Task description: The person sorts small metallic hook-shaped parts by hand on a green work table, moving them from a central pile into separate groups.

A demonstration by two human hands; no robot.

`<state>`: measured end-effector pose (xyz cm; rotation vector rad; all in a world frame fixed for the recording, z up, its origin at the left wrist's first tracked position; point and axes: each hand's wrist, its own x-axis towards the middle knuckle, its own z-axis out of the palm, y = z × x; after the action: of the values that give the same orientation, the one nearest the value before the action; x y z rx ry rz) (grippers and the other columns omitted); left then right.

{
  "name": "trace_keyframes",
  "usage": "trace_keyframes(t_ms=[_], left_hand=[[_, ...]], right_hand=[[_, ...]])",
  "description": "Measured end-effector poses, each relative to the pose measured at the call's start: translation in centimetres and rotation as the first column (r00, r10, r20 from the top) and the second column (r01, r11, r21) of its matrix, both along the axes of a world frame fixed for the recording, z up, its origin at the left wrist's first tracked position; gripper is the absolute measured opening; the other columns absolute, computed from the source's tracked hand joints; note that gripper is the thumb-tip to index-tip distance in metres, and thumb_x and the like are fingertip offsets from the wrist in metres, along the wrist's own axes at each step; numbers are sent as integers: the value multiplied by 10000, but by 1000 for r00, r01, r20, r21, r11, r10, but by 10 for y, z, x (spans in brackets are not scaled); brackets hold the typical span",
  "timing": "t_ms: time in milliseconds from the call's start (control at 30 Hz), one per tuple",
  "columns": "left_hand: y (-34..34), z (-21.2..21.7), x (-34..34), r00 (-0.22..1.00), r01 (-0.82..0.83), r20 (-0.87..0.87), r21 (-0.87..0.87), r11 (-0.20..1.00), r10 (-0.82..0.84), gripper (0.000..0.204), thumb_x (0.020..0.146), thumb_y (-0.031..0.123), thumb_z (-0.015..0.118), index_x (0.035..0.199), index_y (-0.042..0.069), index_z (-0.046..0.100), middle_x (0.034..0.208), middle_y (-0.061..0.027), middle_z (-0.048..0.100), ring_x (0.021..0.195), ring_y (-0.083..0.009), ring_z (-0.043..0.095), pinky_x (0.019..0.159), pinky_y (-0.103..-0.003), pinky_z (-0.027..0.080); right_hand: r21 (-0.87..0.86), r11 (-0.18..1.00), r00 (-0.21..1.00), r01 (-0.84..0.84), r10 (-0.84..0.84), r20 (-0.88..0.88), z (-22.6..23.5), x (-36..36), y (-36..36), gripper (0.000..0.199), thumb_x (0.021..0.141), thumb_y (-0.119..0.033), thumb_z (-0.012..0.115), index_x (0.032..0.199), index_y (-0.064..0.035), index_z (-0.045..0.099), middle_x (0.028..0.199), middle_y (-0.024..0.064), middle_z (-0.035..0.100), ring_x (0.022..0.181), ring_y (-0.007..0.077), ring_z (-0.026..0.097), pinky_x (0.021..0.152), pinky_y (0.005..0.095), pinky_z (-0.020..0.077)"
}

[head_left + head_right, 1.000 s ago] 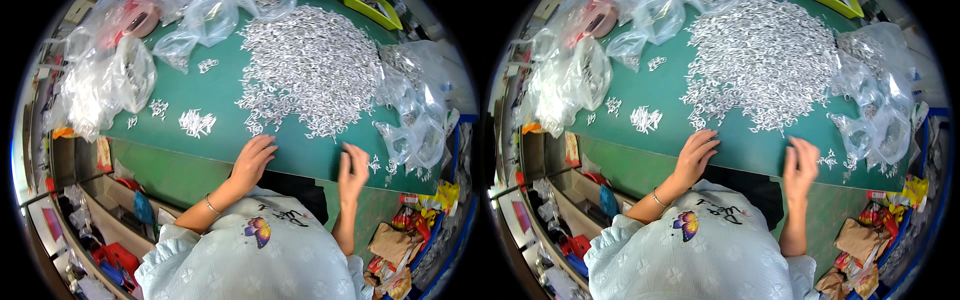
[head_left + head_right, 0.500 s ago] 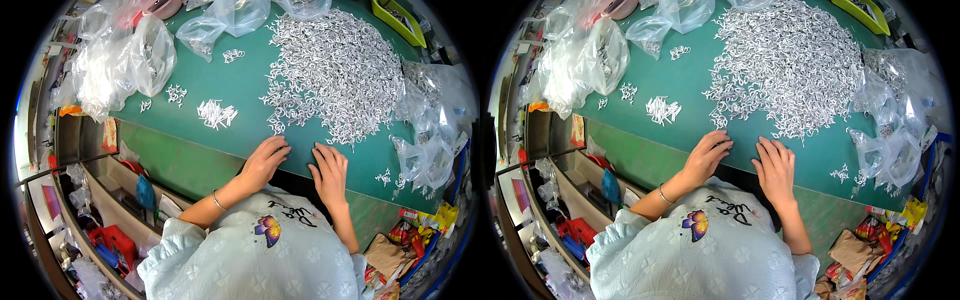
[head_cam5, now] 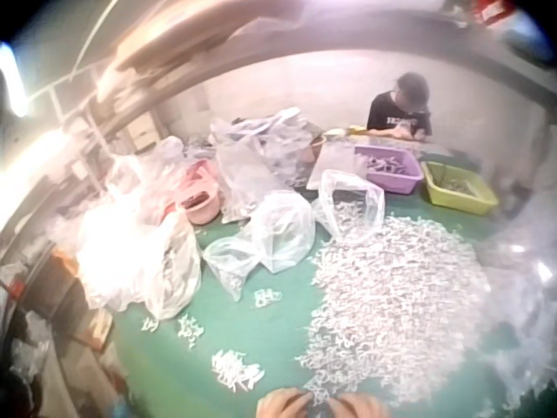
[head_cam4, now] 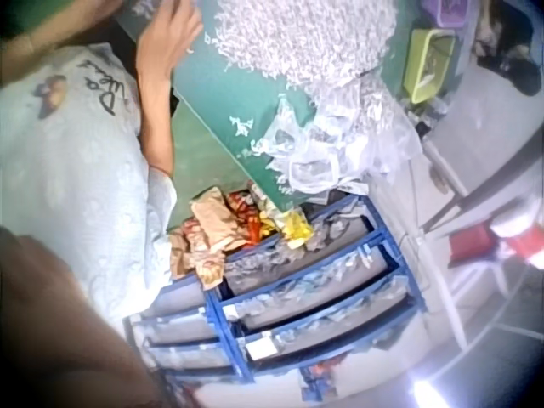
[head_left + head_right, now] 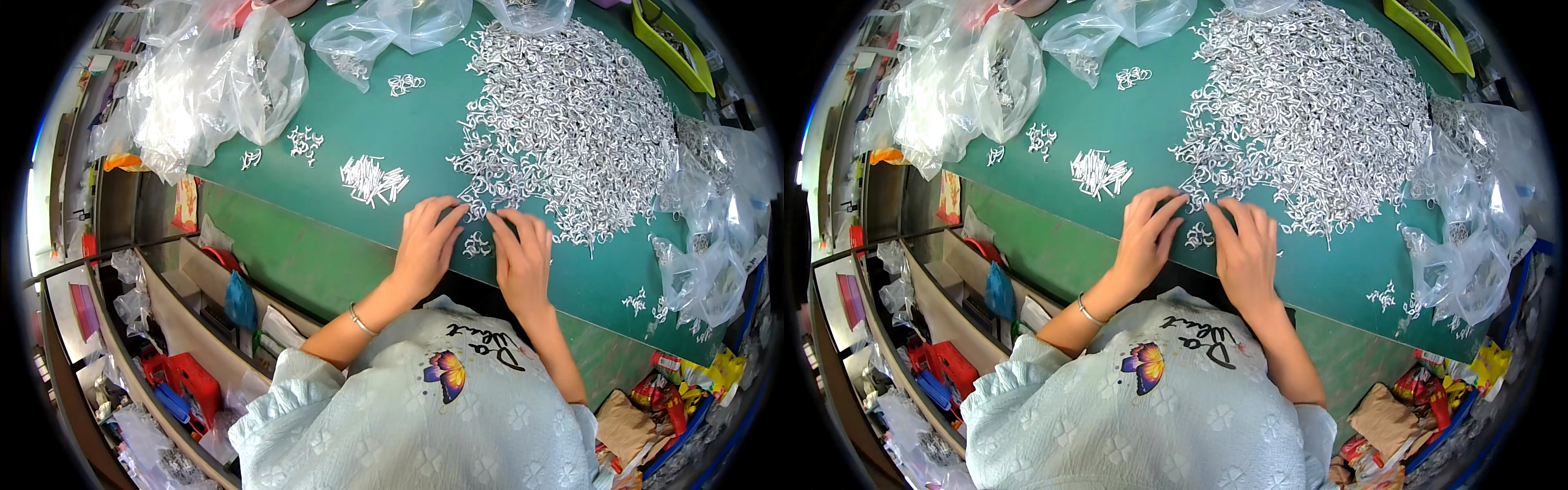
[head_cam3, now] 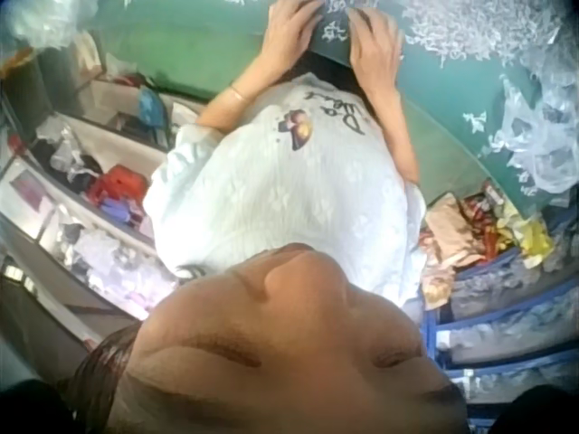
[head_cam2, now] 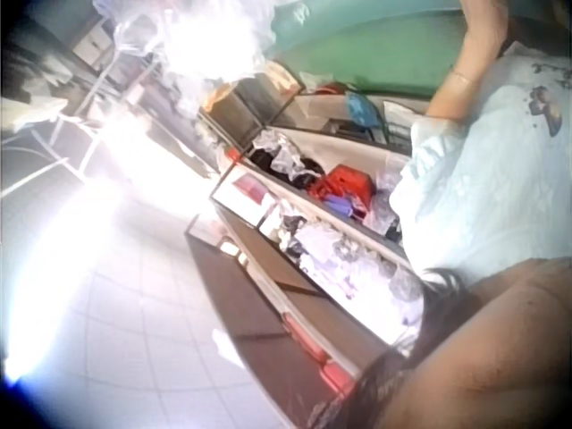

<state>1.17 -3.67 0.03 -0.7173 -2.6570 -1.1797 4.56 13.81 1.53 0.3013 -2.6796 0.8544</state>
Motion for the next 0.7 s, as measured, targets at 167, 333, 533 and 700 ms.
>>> trace_keyframes(t_ms=[167,333,533,700], left_hand=[[7,-6,-12,999,7,41,-15,1000,-7,325,787,36,708,1101,33,623,1113,-96,554,1005,-277,527,832,-391,392],[10,0,-13,998,-21,58,39,999,18,318,779,25,712,1084,30,621,1076,-93,555,965,-269,527,797,-379,403],[3,-6,-13,998,12,67,49,999,-15,362,754,-28,715,1101,29,627,1061,-95,569,916,-284,549,815,-386,450],[10,1,-4,996,-19,85,105,994,10,363,761,-31,714,1110,22,630,1099,-124,570,979,-303,553,859,-386,456]], right_hand=[[95,995,999,25,-23,-27,-14,-13,0,284,774,-105,720,1047,-66,655,1031,33,582,923,226,534,767,367,373],[42,997,998,66,-66,-6,-1,-7,-1,253,774,-119,725,1014,-65,663,990,32,592,919,222,534,771,368,375],[96,995,999,29,-27,-28,-10,-17,-2,178,777,-91,716,943,-55,663,928,27,593,859,222,539,766,361,375],[20,982,981,186,-184,-62,0,7,29,132,779,-16,704,900,-44,658,905,44,626,842,228,561,746,354,376]])
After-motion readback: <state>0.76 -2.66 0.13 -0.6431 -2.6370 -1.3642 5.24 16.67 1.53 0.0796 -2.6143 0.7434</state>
